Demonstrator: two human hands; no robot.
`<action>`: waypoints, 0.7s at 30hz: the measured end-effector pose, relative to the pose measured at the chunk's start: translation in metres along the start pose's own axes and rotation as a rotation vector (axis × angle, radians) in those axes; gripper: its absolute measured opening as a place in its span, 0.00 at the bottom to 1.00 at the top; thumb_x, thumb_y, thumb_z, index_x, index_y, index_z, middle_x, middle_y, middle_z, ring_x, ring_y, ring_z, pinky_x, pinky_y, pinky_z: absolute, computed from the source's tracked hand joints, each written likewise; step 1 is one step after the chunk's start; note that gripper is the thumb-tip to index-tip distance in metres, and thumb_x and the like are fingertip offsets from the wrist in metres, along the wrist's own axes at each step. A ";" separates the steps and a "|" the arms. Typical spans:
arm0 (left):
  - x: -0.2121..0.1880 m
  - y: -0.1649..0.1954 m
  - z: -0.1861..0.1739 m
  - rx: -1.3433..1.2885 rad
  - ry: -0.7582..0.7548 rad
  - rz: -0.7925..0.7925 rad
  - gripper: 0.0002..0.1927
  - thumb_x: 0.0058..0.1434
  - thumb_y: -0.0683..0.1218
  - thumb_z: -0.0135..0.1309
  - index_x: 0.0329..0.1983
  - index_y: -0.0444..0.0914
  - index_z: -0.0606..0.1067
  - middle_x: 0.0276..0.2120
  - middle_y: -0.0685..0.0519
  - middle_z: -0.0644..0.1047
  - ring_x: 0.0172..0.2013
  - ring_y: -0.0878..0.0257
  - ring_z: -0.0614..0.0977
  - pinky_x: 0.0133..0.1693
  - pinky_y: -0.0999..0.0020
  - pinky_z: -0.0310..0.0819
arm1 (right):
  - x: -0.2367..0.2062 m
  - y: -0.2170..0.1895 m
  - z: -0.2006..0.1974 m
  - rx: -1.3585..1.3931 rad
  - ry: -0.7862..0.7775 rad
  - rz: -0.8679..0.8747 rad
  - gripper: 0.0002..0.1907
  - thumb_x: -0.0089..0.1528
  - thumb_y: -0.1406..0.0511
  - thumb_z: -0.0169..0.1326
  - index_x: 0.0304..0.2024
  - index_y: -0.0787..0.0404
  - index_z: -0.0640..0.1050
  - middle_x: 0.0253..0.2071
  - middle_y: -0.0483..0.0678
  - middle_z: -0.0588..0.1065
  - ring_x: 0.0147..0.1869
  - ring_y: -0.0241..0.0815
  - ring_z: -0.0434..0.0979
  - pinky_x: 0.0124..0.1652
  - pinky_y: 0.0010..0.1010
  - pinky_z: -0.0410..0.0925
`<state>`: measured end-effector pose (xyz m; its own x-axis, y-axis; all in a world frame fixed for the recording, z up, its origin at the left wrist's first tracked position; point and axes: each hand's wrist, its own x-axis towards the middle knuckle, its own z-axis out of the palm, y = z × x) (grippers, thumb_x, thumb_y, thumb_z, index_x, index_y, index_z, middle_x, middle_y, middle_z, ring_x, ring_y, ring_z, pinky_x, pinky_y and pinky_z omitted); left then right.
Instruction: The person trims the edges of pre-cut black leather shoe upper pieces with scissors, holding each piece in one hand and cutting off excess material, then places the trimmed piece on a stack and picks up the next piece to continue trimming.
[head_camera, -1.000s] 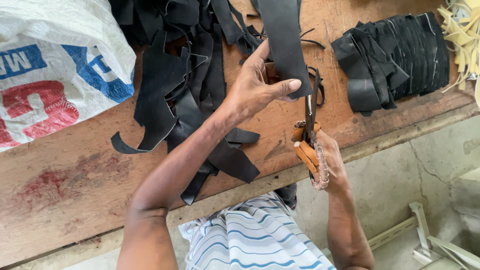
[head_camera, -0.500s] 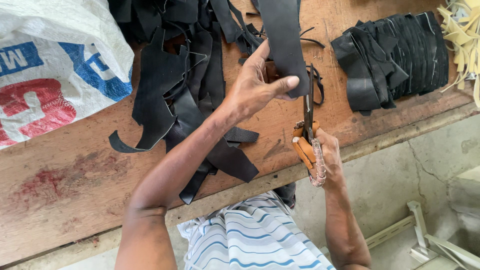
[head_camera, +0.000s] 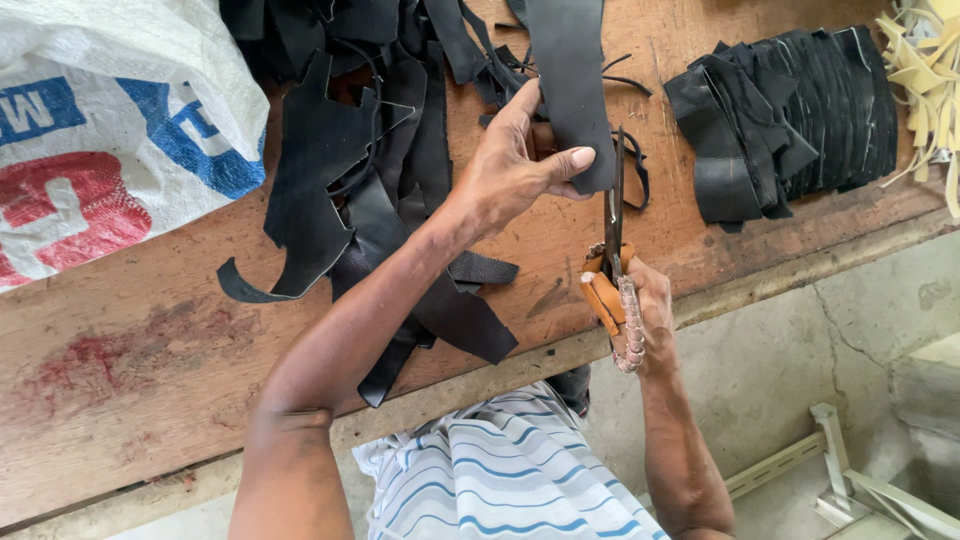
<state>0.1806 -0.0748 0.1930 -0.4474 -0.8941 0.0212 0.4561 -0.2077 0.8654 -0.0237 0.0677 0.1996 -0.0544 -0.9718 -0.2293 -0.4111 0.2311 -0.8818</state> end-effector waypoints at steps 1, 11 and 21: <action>0.000 0.000 0.000 0.009 0.003 -0.008 0.38 0.65 0.41 0.60 0.74 0.39 0.54 0.47 0.44 0.82 0.46 0.57 0.88 0.43 0.62 0.87 | 0.000 0.000 0.000 -0.025 0.001 -0.010 0.11 0.64 0.65 0.58 0.48 0.63 0.79 0.26 0.41 0.72 0.25 0.28 0.69 0.24 0.22 0.63; 0.000 0.000 0.003 -0.018 0.015 -0.002 0.40 0.64 0.40 0.60 0.74 0.40 0.52 0.52 0.43 0.80 0.49 0.57 0.86 0.43 0.63 0.87 | -0.001 -0.009 -0.002 -0.151 -0.054 -0.088 0.12 0.65 0.63 0.56 0.48 0.62 0.77 0.30 0.44 0.75 0.28 0.33 0.75 0.28 0.26 0.68; -0.003 0.001 0.004 -0.012 0.017 0.036 0.38 0.67 0.38 0.58 0.75 0.39 0.53 0.57 0.45 0.76 0.52 0.57 0.85 0.45 0.63 0.87 | 0.001 -0.007 -0.003 -0.129 -0.056 -0.028 0.14 0.64 0.63 0.57 0.51 0.61 0.77 0.32 0.44 0.77 0.29 0.32 0.76 0.29 0.27 0.69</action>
<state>0.1788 -0.0704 0.1957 -0.4178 -0.9075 0.0436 0.4809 -0.1802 0.8581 -0.0239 0.0649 0.2069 0.0083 -0.9729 -0.2311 -0.5259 0.1923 -0.8285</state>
